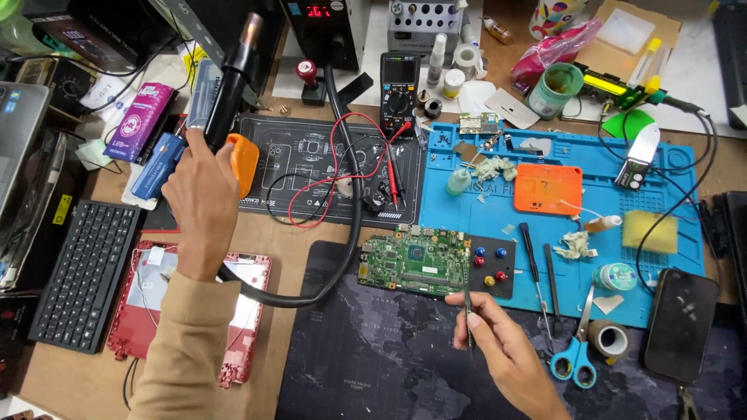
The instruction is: Testing a motherboard with a multimeter and using a heat gun for component repair on an electronics workbench.
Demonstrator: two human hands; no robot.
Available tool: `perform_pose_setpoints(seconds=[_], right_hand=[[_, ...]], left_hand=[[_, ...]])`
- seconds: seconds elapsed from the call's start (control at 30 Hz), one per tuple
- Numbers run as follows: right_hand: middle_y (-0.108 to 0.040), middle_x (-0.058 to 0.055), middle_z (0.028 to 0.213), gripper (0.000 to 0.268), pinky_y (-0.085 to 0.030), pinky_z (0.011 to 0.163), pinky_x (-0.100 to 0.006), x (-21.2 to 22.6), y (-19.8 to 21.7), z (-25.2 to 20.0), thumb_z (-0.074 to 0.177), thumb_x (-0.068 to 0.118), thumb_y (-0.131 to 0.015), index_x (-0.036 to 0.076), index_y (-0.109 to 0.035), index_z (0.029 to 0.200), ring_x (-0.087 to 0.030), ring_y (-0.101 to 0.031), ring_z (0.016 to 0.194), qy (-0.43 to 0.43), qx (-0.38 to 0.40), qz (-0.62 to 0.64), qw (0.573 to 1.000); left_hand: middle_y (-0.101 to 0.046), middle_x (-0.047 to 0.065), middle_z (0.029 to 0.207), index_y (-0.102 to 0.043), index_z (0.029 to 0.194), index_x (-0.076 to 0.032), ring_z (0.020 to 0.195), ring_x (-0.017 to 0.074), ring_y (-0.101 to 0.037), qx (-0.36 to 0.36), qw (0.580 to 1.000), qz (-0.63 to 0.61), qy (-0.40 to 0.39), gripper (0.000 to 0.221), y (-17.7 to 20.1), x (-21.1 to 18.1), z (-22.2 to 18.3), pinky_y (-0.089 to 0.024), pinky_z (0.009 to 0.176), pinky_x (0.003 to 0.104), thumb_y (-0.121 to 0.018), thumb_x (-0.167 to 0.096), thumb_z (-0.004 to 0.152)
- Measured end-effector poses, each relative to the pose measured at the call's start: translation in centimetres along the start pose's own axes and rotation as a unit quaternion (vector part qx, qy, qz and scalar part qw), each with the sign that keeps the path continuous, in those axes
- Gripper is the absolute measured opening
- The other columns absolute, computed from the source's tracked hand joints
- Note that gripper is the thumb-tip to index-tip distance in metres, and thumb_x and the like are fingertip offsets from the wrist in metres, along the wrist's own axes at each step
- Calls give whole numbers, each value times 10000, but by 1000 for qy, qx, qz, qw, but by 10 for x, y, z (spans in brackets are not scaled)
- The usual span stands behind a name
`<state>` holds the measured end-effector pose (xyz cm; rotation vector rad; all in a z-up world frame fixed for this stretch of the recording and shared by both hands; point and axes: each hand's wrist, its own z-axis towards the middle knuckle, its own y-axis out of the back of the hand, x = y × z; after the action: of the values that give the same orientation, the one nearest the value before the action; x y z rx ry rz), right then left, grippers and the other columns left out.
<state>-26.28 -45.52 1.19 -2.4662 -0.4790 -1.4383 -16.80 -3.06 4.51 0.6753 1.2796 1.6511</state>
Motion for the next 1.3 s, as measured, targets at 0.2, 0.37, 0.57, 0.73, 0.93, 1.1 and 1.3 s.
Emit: perform_pose_setpoints(seconds=[0.2,0.37,0.57,0.73,0.93,1.1,1.3], right_hand=[[-605,-109,908,330,-557,767,-375,13,8,-21,1065,168,-404,33,-613,1282,-227,-656,788,90,-61,5,994],[-463,-67,828,138,-428,751,-346,30,26,-37,1100,141,-393,64,-504,1069,-188,-458,760,232,-171,-3,958],[-349,12,625,129,-308,531,-272,74,26,-50,1019,120,-609,85,-693,1111,-91,-287,559,289,-290,-262,874],[-719,-61,1056,480,-533,664,-380,51,35,-26,933,296,-717,84,-651,1359,-167,-554,676,286,-219,-419,833],[-652,-84,933,590,-535,626,-395,10,38,-9,917,250,-789,72,-586,1442,-208,-579,631,341,-244,-502,756],[-658,-80,970,571,-545,719,-427,-1,38,-6,904,181,-820,57,-610,1421,-278,-607,795,381,-262,-523,716],[-651,-51,838,476,-397,590,-388,-1,40,-7,988,261,-722,84,-646,1423,-240,-506,643,366,-300,-535,700]], left_hand=[[-670,54,897,-600,1256,-62,488,166,-526,-116,977,81,-158,300,44,-19,-48,-360,359,289,-718,-289,1102],[-527,-17,854,-693,1256,-156,595,85,-364,-240,908,138,-315,419,85,-63,-70,-310,490,225,-642,124,948],[-539,30,857,-667,1243,-193,782,179,-476,-219,872,69,-433,307,96,-132,-103,-390,676,323,-638,4,1009],[-543,36,879,-678,1291,-156,795,207,-509,-176,861,55,-475,322,89,-161,-134,-425,802,373,-665,-40,991],[-602,44,947,-677,1311,-132,876,217,-562,-158,851,42,-499,319,90,-171,-159,-441,846,399,-680,-96,995],[-573,56,959,-653,1348,-100,853,214,-539,-146,848,19,-510,328,104,-177,-177,-431,846,411,-576,-86,1029],[-668,-21,1257,-645,1383,-317,1273,176,-601,-252,853,-13,-457,365,81,-171,-209,-199,1152,442,-810,-398,1067]])
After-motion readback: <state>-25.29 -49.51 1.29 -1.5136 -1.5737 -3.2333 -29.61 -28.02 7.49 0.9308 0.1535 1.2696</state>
